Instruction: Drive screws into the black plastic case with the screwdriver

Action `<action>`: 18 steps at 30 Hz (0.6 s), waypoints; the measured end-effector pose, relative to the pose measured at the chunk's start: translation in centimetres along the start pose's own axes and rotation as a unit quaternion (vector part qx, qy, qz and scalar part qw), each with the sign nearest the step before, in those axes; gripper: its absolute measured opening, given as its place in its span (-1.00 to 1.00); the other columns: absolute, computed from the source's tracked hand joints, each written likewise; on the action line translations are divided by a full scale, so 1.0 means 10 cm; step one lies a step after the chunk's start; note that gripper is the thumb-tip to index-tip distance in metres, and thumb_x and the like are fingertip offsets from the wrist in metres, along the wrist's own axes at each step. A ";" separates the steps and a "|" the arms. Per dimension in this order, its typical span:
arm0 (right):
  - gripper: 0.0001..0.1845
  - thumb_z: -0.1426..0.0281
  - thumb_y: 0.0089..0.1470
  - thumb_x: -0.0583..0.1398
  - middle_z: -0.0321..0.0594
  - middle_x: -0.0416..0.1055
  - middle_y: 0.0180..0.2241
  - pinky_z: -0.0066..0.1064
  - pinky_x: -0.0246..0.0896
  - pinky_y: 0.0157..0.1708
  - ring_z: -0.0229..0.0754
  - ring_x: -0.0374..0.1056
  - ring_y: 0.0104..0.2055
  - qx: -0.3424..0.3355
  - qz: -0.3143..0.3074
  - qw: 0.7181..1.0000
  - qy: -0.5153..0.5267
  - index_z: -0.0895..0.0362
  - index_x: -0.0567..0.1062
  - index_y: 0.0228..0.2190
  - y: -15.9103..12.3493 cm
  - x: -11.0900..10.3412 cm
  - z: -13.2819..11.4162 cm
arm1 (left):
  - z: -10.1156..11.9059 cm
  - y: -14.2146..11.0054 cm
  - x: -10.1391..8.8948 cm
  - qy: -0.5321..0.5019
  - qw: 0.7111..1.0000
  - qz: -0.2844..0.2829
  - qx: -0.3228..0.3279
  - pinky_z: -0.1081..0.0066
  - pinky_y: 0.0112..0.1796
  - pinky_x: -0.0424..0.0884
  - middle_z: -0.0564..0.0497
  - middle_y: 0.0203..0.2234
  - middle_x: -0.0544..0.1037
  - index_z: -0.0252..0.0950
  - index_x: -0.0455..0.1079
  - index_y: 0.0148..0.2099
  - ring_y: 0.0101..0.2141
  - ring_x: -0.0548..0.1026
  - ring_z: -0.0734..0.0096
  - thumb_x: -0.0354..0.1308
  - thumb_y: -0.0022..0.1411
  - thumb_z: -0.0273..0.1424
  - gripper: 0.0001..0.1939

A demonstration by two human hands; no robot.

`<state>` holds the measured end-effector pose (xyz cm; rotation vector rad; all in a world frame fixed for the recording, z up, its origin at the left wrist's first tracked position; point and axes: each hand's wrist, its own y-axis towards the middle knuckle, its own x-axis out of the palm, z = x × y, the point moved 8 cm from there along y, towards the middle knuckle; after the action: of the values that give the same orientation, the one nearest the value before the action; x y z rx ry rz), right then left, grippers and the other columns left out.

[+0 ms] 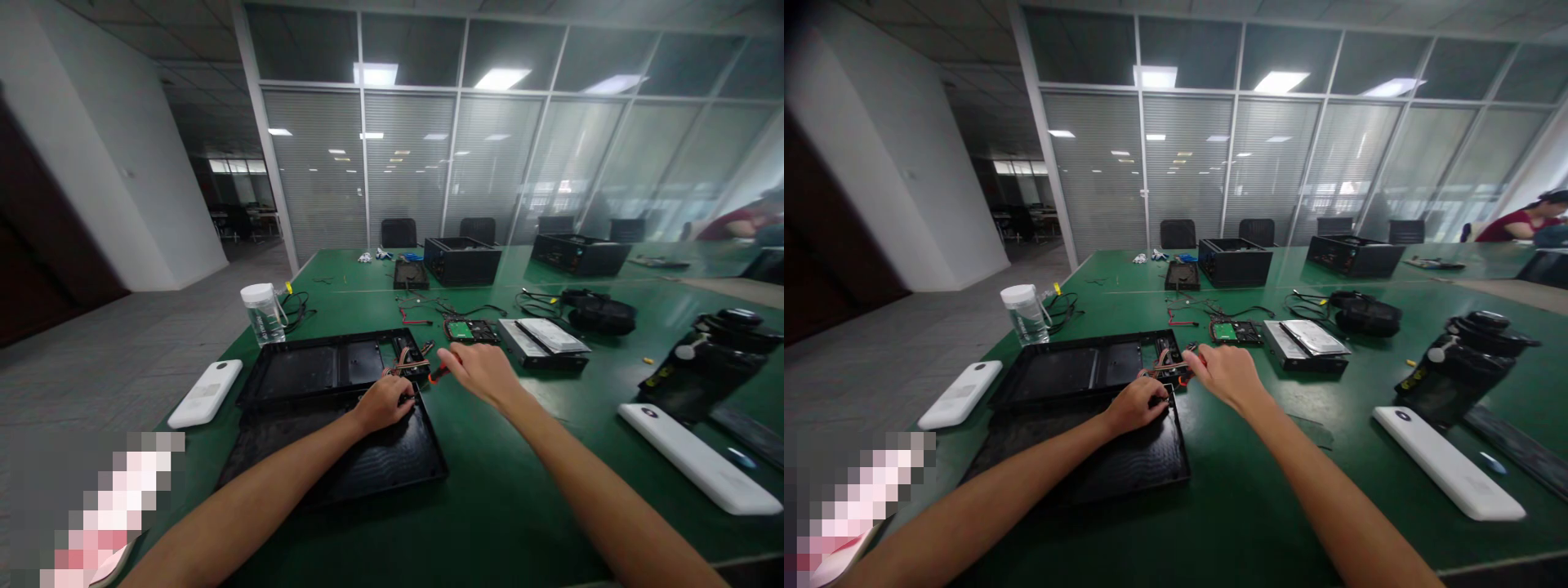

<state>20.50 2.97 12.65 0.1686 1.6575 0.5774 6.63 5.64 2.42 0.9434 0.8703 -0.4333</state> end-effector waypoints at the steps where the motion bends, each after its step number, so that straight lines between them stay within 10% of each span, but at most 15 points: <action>1: -0.56 0.16 0.18 -0.13 -0.13 0.43 -0.52 -0.42 0.02 -0.46 -0.13 0.35 -0.45 -0.024 -0.026 0.999 -0.008 0.13 0.41 -0.40 0.06 -0.04 -0.10 | 0.00 0.00 0.00 -0.001 1.000 0.001 0.001 0.33 -0.20 0.30 0.01 -0.40 0.44 -0.28 0.28 -0.28 -0.31 0.40 0.35 0.09 0.11 -0.47 -0.92; 5: -0.63 0.22 0.21 -0.14 -0.17 0.48 -0.38 -0.44 0.07 -0.42 -0.15 0.39 -0.37 -0.113 -0.128 0.985 0.023 0.09 0.30 -0.10 0.24 -0.08 -0.50 | -0.01 0.00 0.00 0.001 1.000 0.001 -0.002 0.33 -0.22 0.30 0.00 -0.40 0.44 -0.29 0.26 -0.29 -0.32 0.40 0.33 0.09 0.11 -0.45 -0.91; 18: -0.41 0.08 0.15 -0.15 0.11 0.48 -0.32 -0.28 0.16 -0.34 0.06 0.40 -0.25 -0.068 -0.159 0.977 -0.126 0.23 0.48 -0.34 0.47 -0.06 -0.55 | 0.00 0.01 0.00 0.003 1.000 0.001 -0.003 0.33 -0.20 0.31 0.00 -0.40 0.43 -0.29 0.26 -0.30 -0.31 0.39 0.34 0.10 0.11 -0.43 -0.91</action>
<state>14.36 5.22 15.72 -0.1182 1.3577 0.4049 6.68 5.72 2.46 0.9405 0.8764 -0.4269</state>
